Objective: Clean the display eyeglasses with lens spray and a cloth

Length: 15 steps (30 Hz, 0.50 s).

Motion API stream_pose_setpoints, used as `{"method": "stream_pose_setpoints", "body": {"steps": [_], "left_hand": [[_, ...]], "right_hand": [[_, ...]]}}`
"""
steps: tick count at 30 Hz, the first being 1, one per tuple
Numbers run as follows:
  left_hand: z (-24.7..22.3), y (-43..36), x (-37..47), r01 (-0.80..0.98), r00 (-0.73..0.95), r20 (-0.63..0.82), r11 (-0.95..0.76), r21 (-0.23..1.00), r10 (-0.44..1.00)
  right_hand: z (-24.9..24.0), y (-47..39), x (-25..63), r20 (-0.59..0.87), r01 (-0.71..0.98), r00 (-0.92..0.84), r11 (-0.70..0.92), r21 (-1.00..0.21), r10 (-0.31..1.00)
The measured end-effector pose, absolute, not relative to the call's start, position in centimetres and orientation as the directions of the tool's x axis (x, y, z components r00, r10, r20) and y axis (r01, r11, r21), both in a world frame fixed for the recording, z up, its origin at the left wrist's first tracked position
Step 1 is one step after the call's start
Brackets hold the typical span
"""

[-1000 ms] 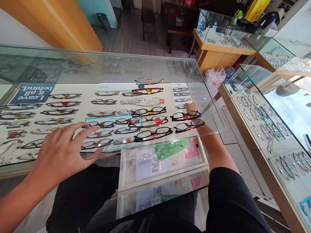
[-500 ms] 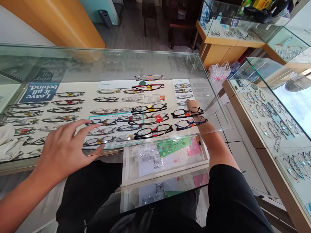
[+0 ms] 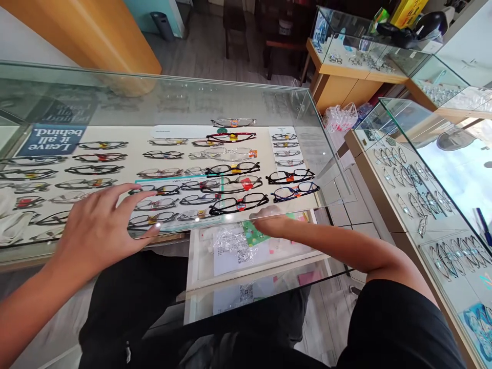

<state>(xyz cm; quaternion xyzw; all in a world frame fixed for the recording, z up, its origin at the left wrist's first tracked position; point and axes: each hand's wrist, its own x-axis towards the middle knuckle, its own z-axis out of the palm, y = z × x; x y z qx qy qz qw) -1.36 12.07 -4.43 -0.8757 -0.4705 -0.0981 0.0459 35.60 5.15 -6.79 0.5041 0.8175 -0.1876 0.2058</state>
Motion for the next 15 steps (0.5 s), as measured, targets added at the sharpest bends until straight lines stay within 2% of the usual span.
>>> {"method": "stream_pose_setpoints", "body": {"steps": [3, 5, 7, 8, 9, 11, 13, 15], "left_hand": [[-4.4, 12.1, -1.3, 0.833, 0.54, 0.212, -0.553, 0.004, 0.815], [-4.5, 12.2, -1.2, 0.835, 0.538, 0.211, -0.551, 0.002, 0.816], [-4.6, 12.2, -1.2, 0.833, 0.541, 0.214, -0.552, -0.008, 0.813], [-4.6, 12.2, -1.2, 0.833, 0.543, 0.215, -0.553, -0.014, 0.812], [-4.6, 12.2, -1.2, 0.832, 0.544, 0.217, -0.554, -0.018, 0.811], [-4.6, 12.2, -1.2, 0.832, 0.545, 0.218, -0.555, -0.018, 0.81], [-4.6, 12.1, -1.2, 0.827, 0.551, 0.216, -0.562, -0.012, 0.806], [-4.7, 12.2, -1.3, 0.817, 0.564, 0.208, -0.576, -0.001, 0.799]], "right_hand": [[-5.3, 2.1, 32.9, -0.531, 0.821, -0.56, 0.514, -0.25, 0.636], [-2.7, 0.8, 32.3, -0.468, 0.746, -0.666, 0.539, -0.392, 0.582], [0.7, 0.3, 32.9, -0.355, 0.714, -0.688, 0.503, -0.487, 0.632], [2.5, 0.4, 33.7, -0.286, 0.732, -0.646, 0.47, -0.493, 0.707], [4.2, 0.8, 34.8, -0.217, 0.775, -0.569, 0.429, -0.465, 0.793], [6.7, 2.1, 37.5, -0.071, 0.915, -0.3, 0.266, -0.303, 0.951], [7.8, 3.9, 40.4, -0.004, 0.989, -0.071, 0.07, -0.133, 0.997], [7.7, 5.6, 42.7, -0.03, 0.999, 0.043, -0.043, 0.004, 0.999]]}}
